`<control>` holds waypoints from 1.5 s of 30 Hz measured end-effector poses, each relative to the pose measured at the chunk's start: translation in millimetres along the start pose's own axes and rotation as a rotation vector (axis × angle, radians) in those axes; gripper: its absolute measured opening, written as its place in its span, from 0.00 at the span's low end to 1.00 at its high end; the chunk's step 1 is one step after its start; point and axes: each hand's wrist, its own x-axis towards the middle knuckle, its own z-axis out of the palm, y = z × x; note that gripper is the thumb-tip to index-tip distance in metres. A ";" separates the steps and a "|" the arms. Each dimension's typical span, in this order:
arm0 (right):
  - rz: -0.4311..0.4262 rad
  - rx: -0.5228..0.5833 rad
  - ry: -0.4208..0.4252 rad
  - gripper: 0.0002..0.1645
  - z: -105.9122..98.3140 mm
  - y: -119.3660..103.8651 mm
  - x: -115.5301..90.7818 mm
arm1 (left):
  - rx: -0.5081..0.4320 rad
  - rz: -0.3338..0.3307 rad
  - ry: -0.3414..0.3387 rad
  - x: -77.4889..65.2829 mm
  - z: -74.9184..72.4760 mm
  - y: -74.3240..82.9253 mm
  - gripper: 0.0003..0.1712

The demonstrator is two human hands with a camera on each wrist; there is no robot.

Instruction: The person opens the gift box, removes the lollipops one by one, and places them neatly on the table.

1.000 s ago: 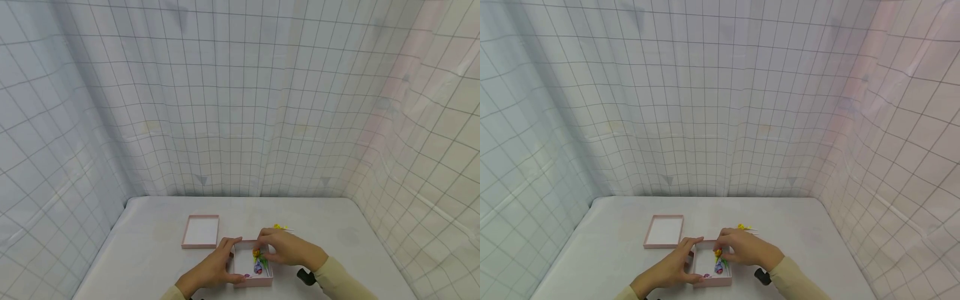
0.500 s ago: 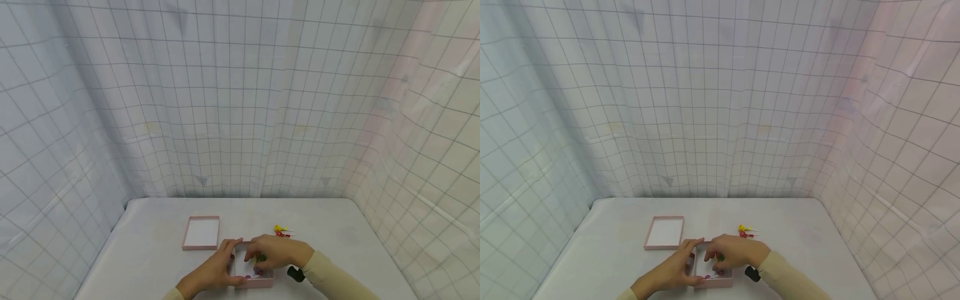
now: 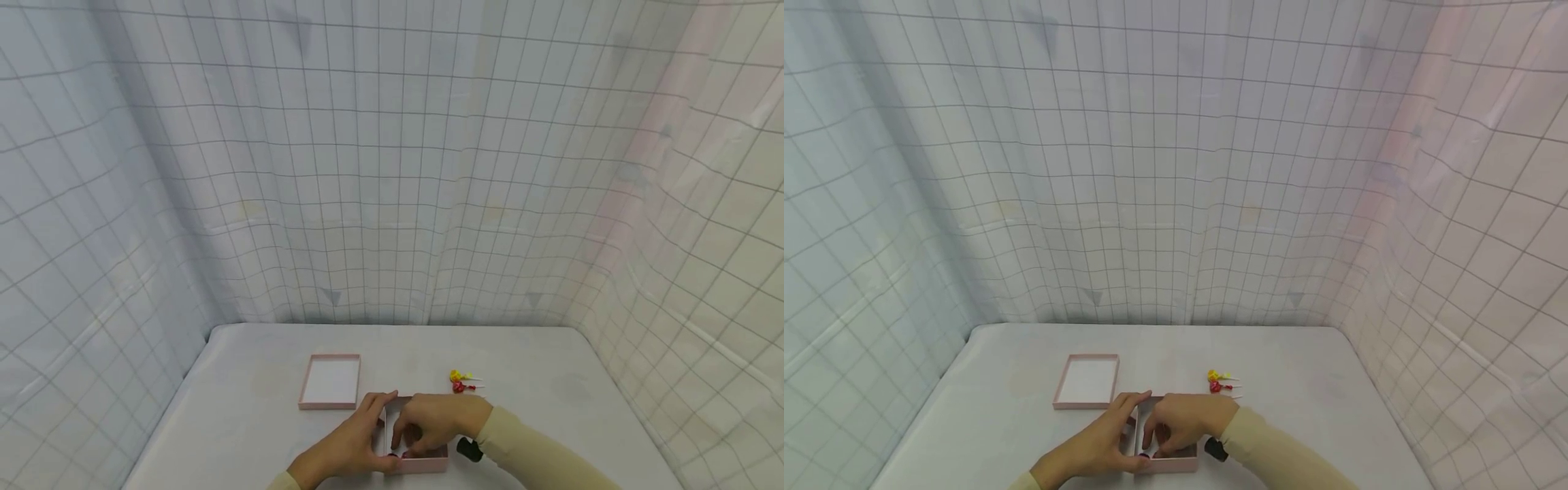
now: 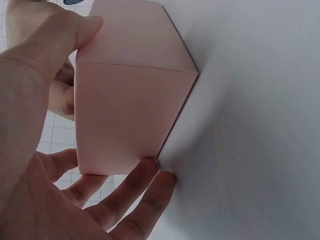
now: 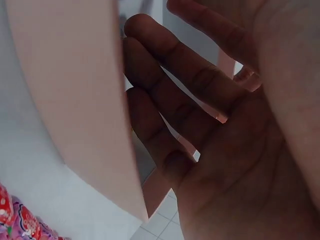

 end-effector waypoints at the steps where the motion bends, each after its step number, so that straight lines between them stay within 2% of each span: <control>1: -0.006 -0.010 -0.004 0.13 0.5 -0.1 1.4 | -0.005 0.001 -0.002 -0.1 0.1 -0.1 0.68; 12: -0.010 -0.078 -0.029 0.11 3.4 -3.6 11.3 | -0.020 0.003 -0.007 0.3 2.3 -0.3 0.67; 19: 0.070 -0.058 -0.001 0.08 4.7 -4.0 10.4 | 0.001 0.003 -0.001 0.6 2.7 0.1 0.68; 23: 0.084 -0.044 0.012 0.07 5.5 -4.0 9.2 | 0.000 -0.001 0.000 -0.3 2.1 1.1 0.68; 32: 0.062 -0.060 0.071 0.06 6.4 1.4 6.9 | 0.010 0.020 0.018 -1.2 1.2 1.4 0.68; 45: 0.074 0.026 0.164 0.07 -4.2 -0.2 -6.6 | 0.016 -0.001 0.003 -0.1 1.4 0.1 0.68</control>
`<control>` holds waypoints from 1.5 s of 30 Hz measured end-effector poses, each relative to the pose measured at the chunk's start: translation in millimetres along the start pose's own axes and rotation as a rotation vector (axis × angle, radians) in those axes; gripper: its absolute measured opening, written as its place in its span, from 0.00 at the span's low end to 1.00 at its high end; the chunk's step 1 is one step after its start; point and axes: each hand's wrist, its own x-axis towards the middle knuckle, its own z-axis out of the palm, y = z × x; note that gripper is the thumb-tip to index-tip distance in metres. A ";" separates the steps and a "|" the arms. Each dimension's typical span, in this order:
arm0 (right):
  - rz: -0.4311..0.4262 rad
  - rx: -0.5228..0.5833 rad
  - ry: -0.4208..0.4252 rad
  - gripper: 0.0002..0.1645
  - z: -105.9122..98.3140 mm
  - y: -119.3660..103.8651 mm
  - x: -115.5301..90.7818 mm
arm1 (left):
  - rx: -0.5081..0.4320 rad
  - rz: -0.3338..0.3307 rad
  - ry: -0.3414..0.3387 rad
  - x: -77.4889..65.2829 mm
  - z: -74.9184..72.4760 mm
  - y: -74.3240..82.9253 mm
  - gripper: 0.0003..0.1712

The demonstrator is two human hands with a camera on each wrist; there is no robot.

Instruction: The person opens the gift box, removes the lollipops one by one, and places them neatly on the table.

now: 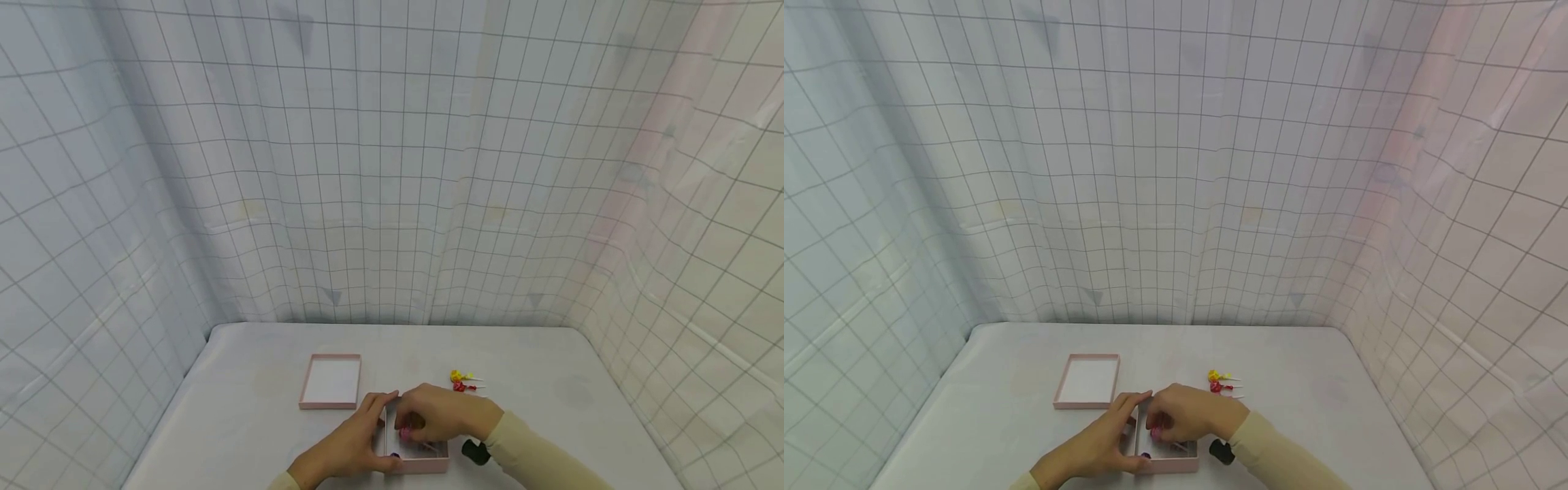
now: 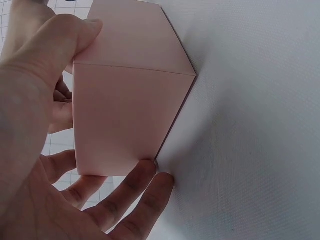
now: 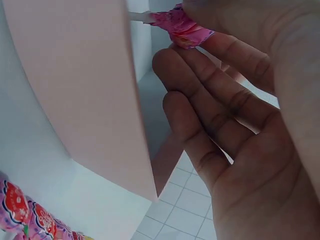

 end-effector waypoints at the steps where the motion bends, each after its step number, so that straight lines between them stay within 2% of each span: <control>1: -0.001 0.001 0.008 0.07 -0.4 0.0 -0.9 | 0.000 -0.003 -0.001 0.3 0.1 -0.2 0.68; 17: 0.015 0.022 0.110 0.11 -6.4 -0.1 -15.7 | -0.003 -0.012 -0.011 0.4 -0.4 1.3 0.67; 26: -0.009 0.030 0.164 0.11 -9.8 1.7 -22.2 | -0.010 0.004 -0.007 -1.1 -1.7 0.7 0.66; 31: -0.013 0.059 0.180 0.11 -10.1 4.9 -25.2 | -0.015 0.008 -0.007 -1.8 -2.4 1.0 0.66; 37: 0.022 0.090 0.183 0.10 -10.9 6.6 -28.6 | -0.017 -0.003 -0.011 -0.4 -1.6 -1.0 0.66; 45: 0.019 0.087 0.218 0.11 -13.3 10.1 -36.2 | -0.031 -0.012 -0.018 0.1 -1.9 -1.6 0.66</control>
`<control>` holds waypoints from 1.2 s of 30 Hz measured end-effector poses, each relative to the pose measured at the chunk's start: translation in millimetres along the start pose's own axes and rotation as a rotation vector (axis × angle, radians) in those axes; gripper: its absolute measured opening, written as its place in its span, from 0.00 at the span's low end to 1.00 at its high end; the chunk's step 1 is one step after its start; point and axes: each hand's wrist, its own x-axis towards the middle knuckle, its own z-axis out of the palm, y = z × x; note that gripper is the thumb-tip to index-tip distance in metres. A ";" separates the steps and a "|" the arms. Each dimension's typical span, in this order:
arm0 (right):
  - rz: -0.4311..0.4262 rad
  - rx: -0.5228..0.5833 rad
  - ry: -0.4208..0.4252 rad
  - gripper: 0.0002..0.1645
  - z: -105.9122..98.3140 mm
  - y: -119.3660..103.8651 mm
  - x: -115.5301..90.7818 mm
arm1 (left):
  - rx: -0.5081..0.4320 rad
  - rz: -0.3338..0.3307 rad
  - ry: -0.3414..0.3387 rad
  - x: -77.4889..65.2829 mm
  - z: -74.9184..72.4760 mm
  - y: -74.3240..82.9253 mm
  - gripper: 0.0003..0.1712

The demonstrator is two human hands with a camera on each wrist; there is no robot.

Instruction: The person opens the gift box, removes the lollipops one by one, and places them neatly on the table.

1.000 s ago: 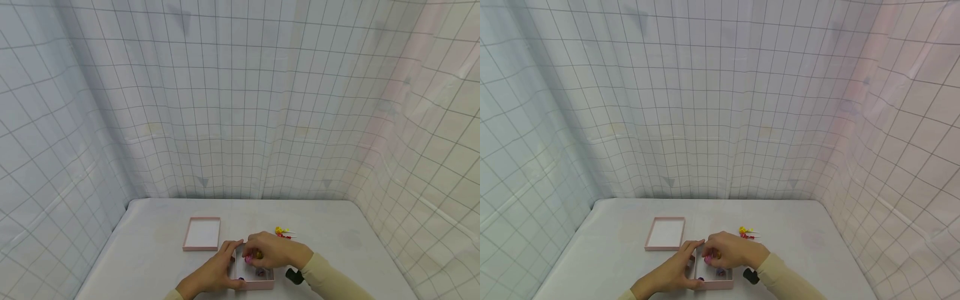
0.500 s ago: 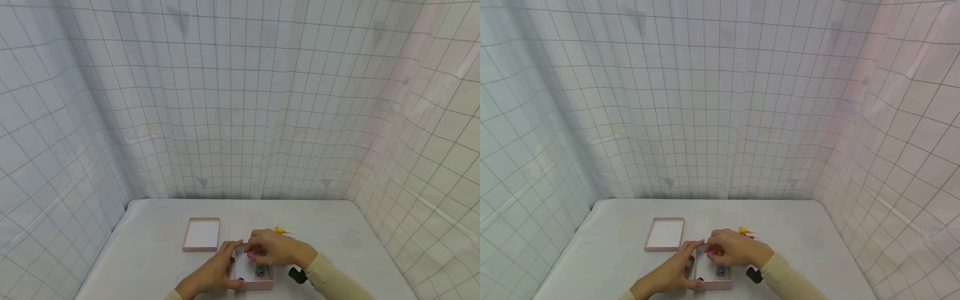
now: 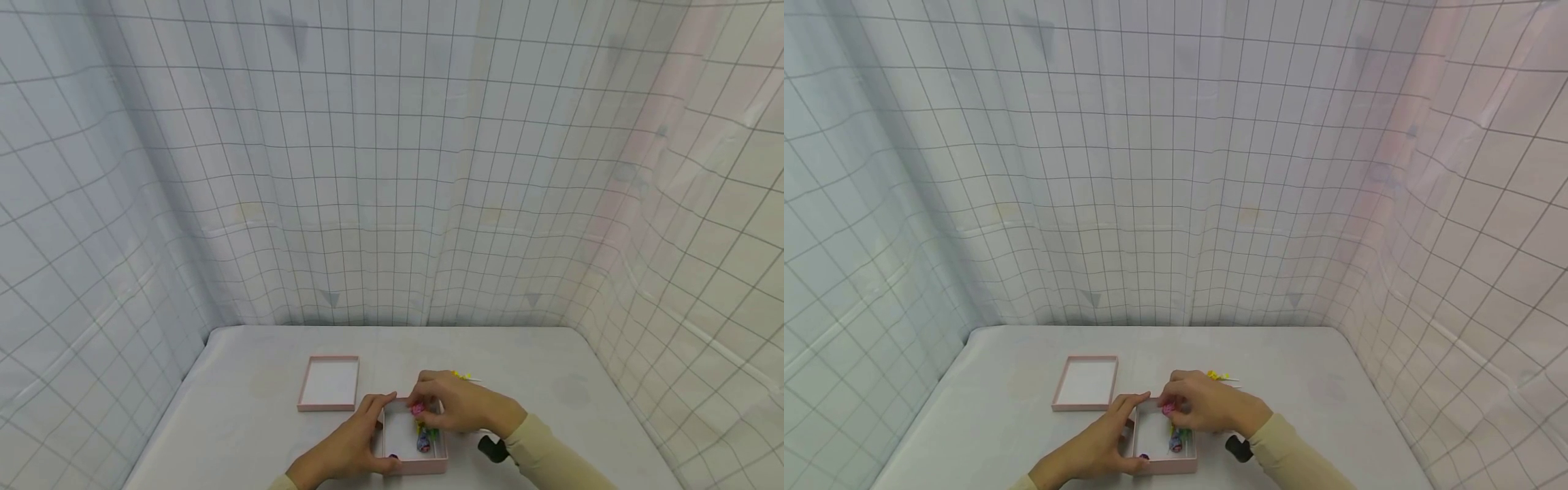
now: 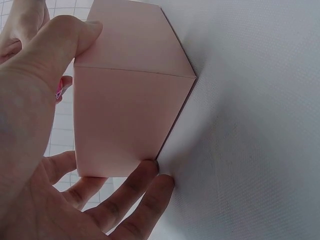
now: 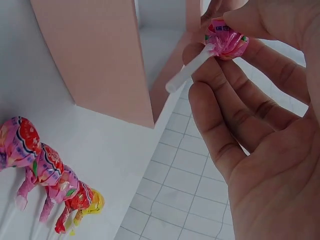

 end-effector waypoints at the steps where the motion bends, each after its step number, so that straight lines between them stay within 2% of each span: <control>1: -0.003 0.002 0.004 0.11 -0.3 0.9 -1.0 | -0.003 0.000 0.001 0.1 -0.4 0.3 0.66; 14: 0.013 0.026 0.046 0.11 -4.3 13.0 -10.5 | -0.005 -0.032 -0.005 3.7 1.5 -0.8 0.67; 30: 0.089 0.053 0.058 0.11 -6.9 21.5 -18.5 | -0.006 -0.018 0.000 -0.4 0.3 0.7 0.68; 36: 0.079 0.039 0.081 0.10 -7.8 22.6 -21.7 | 0.001 0.000 0.012 -0.2 0.6 -2.5 0.67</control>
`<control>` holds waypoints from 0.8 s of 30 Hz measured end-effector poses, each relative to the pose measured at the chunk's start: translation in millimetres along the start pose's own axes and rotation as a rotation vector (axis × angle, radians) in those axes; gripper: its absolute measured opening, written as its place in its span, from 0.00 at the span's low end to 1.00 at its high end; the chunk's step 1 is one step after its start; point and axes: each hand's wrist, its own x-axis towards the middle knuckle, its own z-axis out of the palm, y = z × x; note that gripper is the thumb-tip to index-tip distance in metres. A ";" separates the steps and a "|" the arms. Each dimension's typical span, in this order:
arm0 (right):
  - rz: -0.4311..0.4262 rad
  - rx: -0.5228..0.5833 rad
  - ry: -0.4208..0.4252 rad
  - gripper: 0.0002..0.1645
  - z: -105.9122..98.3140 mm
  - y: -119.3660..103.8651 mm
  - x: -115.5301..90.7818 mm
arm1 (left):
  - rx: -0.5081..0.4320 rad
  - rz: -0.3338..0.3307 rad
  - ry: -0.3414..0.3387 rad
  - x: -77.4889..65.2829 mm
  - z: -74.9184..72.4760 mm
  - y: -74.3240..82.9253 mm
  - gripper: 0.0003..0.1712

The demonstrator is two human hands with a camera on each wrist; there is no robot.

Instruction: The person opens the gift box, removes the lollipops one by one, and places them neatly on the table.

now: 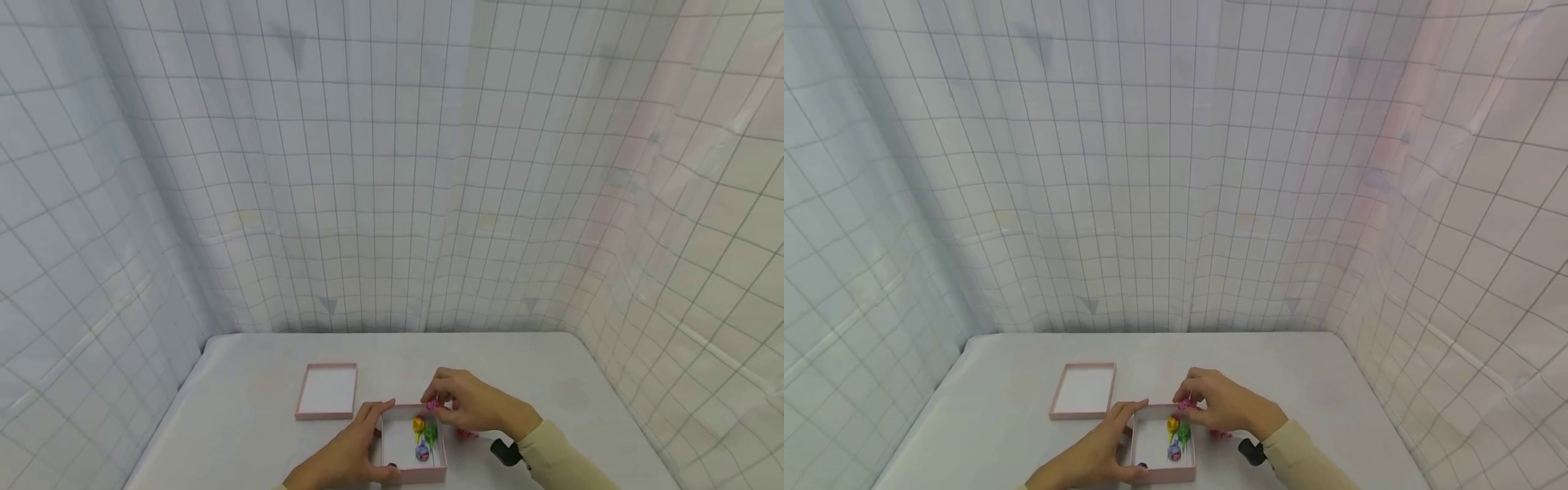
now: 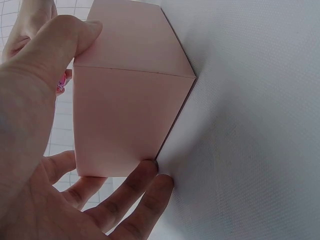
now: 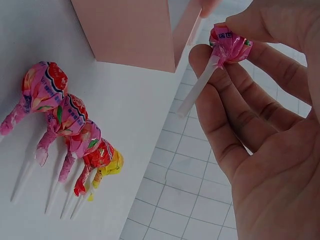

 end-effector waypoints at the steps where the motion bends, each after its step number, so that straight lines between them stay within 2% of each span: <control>1: -0.001 -0.002 0.004 0.10 -0.3 -0.1 -0.9 | -0.003 0.002 0.000 -0.1 0.5 -0.4 0.67; 10: 0.026 -0.018 0.036 0.11 -5.3 5.4 -6.5 | -0.027 -0.029 -0.011 2.1 0.9 0.9 0.67; 24: -0.024 0.003 0.109 0.15 -10.6 22.6 -16.3 | -0.006 -0.043 -0.013 4.1 1.0 0.0 0.69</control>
